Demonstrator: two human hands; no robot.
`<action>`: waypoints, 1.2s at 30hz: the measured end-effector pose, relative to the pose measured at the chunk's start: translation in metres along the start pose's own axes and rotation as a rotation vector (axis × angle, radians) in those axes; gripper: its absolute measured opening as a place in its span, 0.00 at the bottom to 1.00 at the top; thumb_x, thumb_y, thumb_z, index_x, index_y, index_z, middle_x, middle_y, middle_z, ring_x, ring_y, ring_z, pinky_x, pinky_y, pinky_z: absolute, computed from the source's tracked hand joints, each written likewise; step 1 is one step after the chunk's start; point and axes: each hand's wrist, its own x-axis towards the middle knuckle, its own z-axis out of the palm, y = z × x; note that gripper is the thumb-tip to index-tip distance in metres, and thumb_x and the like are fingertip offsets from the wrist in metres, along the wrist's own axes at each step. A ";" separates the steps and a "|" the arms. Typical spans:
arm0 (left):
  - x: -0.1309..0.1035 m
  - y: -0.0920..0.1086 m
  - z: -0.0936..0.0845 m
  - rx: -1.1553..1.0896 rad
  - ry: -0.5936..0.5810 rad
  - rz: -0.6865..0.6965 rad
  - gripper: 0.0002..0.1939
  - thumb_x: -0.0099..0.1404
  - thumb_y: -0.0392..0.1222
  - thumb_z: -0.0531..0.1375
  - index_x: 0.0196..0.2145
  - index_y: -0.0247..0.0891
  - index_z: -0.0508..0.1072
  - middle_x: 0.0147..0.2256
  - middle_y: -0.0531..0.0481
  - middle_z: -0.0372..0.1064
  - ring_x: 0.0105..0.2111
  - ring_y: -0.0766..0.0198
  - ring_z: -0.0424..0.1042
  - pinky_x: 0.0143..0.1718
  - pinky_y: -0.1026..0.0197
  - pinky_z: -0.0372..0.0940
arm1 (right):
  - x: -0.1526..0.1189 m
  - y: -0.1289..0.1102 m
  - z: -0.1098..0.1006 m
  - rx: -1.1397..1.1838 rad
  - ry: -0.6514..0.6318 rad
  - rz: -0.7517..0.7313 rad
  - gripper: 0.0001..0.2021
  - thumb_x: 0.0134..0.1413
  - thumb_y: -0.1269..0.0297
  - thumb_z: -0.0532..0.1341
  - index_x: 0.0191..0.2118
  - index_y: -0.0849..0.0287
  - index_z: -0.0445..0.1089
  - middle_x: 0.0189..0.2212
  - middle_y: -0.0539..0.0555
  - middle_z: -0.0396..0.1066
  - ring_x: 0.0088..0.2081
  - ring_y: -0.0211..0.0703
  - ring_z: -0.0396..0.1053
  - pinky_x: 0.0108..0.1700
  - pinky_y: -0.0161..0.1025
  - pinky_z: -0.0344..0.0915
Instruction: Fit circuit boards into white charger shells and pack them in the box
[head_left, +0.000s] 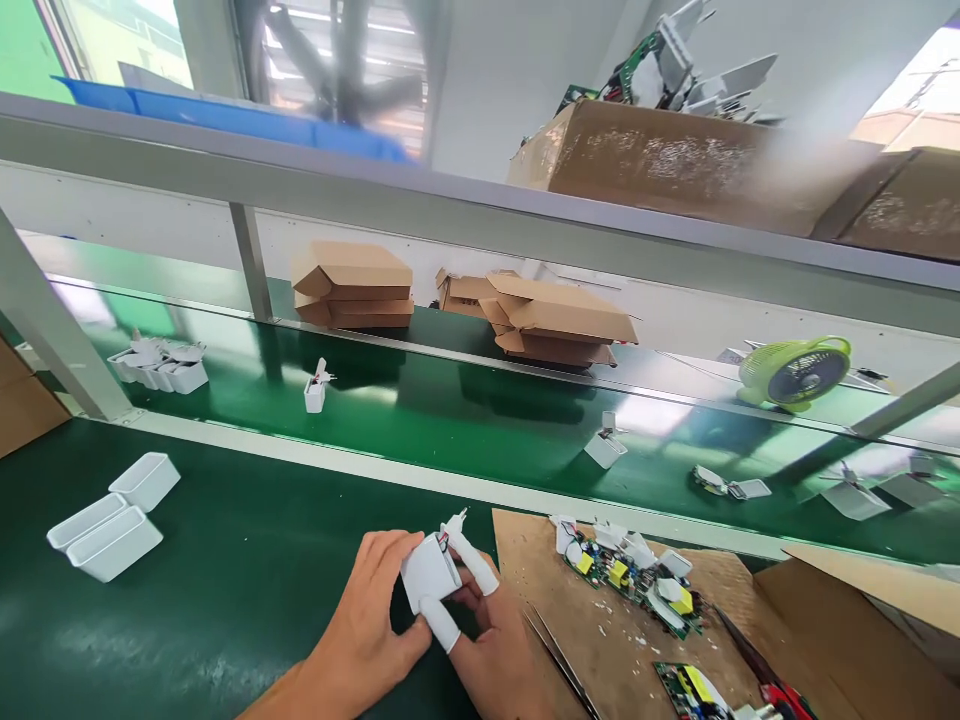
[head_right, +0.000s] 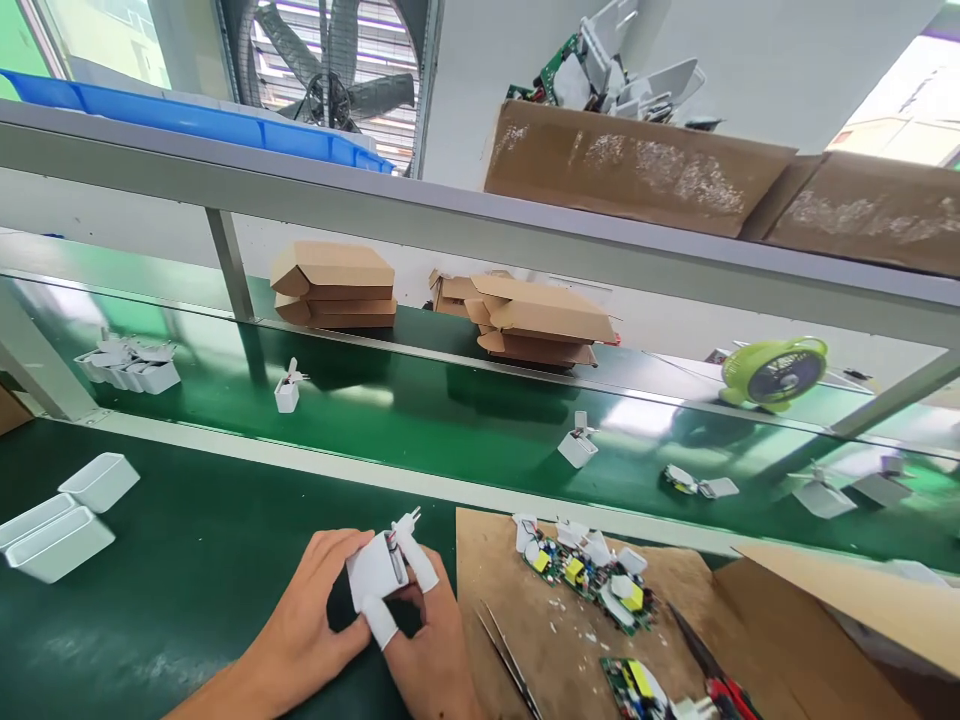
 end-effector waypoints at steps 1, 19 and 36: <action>0.001 0.001 -0.001 -0.034 -0.026 -0.066 0.29 0.59 0.32 0.62 0.58 0.43 0.68 0.52 0.40 0.72 0.52 0.45 0.73 0.53 0.41 0.73 | -0.002 0.002 -0.001 -0.091 0.002 -0.060 0.28 0.60 0.67 0.66 0.65 0.47 0.67 0.56 0.58 0.74 0.50 0.50 0.78 0.49 0.45 0.79; 0.039 -0.073 0.046 -0.058 -0.293 -0.104 0.31 0.57 0.50 0.67 0.57 0.38 0.72 0.54 0.37 0.77 0.56 0.37 0.76 0.57 0.44 0.75 | -0.012 -0.015 -0.033 -0.758 -0.199 0.044 0.37 0.49 0.67 0.67 0.67 0.59 0.65 0.66 0.63 0.66 0.62 0.62 0.69 0.66 0.50 0.67; 0.092 -0.026 0.047 -0.109 -0.412 -0.305 0.47 0.69 0.71 0.51 0.74 0.39 0.47 0.62 0.37 0.71 0.63 0.38 0.71 0.59 0.39 0.70 | 0.006 -0.004 -0.178 -1.144 -0.110 0.205 0.17 0.42 0.79 0.67 0.41 0.63 0.76 0.44 0.62 0.77 0.54 0.63 0.70 0.58 0.57 0.63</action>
